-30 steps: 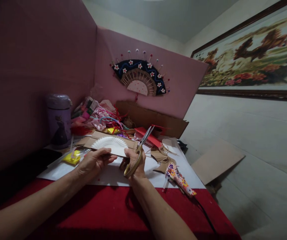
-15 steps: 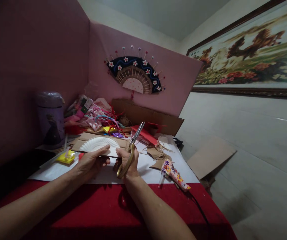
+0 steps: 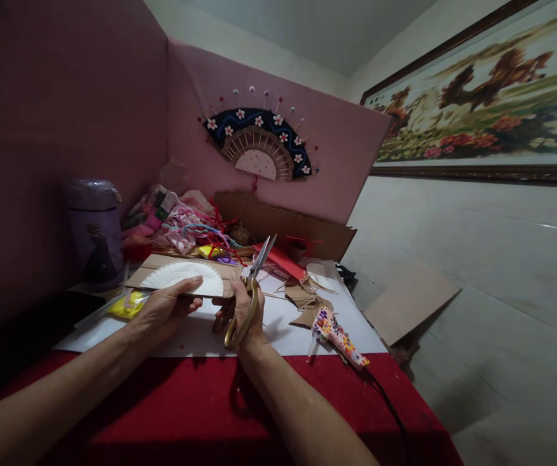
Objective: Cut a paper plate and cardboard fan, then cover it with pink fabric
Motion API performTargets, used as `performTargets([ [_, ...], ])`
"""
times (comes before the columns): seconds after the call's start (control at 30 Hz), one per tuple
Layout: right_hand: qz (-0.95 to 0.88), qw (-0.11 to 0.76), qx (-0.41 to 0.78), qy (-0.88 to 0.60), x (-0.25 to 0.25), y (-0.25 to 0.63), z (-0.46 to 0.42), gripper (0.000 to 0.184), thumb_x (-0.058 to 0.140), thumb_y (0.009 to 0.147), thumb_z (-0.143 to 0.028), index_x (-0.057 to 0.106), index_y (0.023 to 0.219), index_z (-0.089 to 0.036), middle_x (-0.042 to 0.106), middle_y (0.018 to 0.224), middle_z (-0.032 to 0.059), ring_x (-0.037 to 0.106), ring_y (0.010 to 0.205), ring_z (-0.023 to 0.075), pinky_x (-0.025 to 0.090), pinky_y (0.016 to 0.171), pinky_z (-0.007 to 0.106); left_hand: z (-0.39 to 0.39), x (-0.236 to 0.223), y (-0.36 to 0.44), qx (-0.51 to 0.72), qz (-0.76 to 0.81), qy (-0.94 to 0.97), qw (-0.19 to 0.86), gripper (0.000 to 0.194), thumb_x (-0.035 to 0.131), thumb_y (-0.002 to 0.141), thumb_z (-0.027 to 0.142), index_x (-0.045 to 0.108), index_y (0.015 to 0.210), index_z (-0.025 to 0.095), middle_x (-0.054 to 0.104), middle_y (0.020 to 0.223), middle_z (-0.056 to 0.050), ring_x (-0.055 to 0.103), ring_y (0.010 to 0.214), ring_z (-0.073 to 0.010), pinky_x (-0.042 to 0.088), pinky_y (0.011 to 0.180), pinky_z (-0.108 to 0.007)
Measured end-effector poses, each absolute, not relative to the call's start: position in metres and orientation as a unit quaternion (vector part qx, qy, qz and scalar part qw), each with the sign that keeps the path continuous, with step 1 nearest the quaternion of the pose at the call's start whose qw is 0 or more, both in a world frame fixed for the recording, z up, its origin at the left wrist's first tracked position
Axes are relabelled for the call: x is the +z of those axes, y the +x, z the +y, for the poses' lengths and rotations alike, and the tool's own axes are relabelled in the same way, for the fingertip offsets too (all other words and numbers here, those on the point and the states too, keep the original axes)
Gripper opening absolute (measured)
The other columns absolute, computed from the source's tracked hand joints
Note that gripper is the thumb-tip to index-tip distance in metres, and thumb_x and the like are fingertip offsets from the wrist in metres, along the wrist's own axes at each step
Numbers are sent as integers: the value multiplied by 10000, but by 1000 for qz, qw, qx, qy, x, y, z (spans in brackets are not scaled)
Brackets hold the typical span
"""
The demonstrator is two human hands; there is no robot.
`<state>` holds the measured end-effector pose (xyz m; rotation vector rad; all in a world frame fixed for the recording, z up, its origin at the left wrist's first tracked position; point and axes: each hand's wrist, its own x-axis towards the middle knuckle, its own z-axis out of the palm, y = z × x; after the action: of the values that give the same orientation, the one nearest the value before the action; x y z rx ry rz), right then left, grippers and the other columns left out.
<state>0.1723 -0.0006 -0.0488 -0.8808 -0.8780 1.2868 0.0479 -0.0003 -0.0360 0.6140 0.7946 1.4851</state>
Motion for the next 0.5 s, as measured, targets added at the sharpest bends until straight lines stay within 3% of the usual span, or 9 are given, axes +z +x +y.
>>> performTargets([
  [0.13,-381,618,569,-386,-50,173,-1,602,606,637,-710,454,907,-193,623,558,-7,587,458,143,435,349,200,13,-13,42,687,328,263,593,112,639,679,41,574,620,110,555,471,24,495,330,-68,382,304,-145],
  [0.23,-371,595,606,-376,-50,171,-2,679,545,606,-792,447,916,-195,599,524,-20,540,411,125,432,350,208,24,12,41,715,310,265,568,123,649,654,37,563,612,113,553,467,25,508,341,-73,396,316,-144],
  [0.5,-435,535,635,-349,-42,176,-5,781,511,519,-851,453,937,-194,581,551,-50,478,357,83,418,349,199,45,42,54,754,257,272,540,117,632,661,46,561,626,131,577,502,40,520,365,-65,408,329,-131],
])
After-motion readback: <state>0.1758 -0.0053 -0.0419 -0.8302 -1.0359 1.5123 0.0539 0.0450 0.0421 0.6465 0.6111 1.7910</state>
